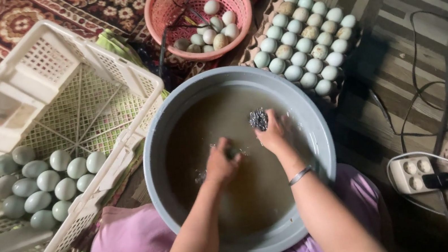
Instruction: Washing individual eggs in a basin of water using a steel wool scrubber and transferring them from one container to another.
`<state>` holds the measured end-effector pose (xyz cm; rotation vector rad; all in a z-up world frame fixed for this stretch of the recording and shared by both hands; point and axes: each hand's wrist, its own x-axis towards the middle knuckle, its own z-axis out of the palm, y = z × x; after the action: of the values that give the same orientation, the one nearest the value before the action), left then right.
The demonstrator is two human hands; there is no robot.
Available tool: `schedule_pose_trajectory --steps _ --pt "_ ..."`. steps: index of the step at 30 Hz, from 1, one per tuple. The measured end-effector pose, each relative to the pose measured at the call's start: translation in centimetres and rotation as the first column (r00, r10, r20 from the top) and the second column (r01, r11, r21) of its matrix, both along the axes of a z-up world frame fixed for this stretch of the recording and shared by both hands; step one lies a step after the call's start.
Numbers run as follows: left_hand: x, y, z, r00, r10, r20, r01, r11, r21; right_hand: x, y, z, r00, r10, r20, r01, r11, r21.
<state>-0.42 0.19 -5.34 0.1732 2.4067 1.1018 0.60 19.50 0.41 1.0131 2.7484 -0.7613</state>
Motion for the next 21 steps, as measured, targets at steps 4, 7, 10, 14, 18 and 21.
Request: schedule_pose_trajectory --steps 4,7,10,14,18,21 --pt "1.6 1.7 1.4 0.984 -0.107 0.140 0.150 0.926 -0.348 -0.7 1.7 -4.7 0.956 0.128 0.265 -0.114 0.991 -0.067" --pt "2.9 1.5 2.9 0.956 -0.242 -0.166 0.188 0.940 -0.285 -2.4 2.0 -8.2 0.868 0.258 0.425 -0.309 0.950 0.052" --pt "3.3 2.8 3.0 0.900 -0.338 -0.275 0.212 0.892 -0.400 -4.0 4.4 -12.1 0.539 0.307 0.785 -0.493 0.870 -0.002" --pt "1.7 1.9 7.8 0.963 -0.156 -0.220 0.142 0.987 -0.078 -3.4 4.9 -12.3 0.964 -0.015 0.265 0.047 0.992 -0.114" --pt "-3.2 -1.4 9.8 0.956 0.019 -0.294 0.050 0.973 0.225 0.9 6.0 -4.6 0.905 0.321 0.280 -0.368 0.920 0.133" --pt "-7.8 -9.1 13.9 0.846 0.194 -0.496 0.052 0.897 0.440 3.0 1.1 3.8 0.930 0.255 0.266 -0.274 0.961 0.037"
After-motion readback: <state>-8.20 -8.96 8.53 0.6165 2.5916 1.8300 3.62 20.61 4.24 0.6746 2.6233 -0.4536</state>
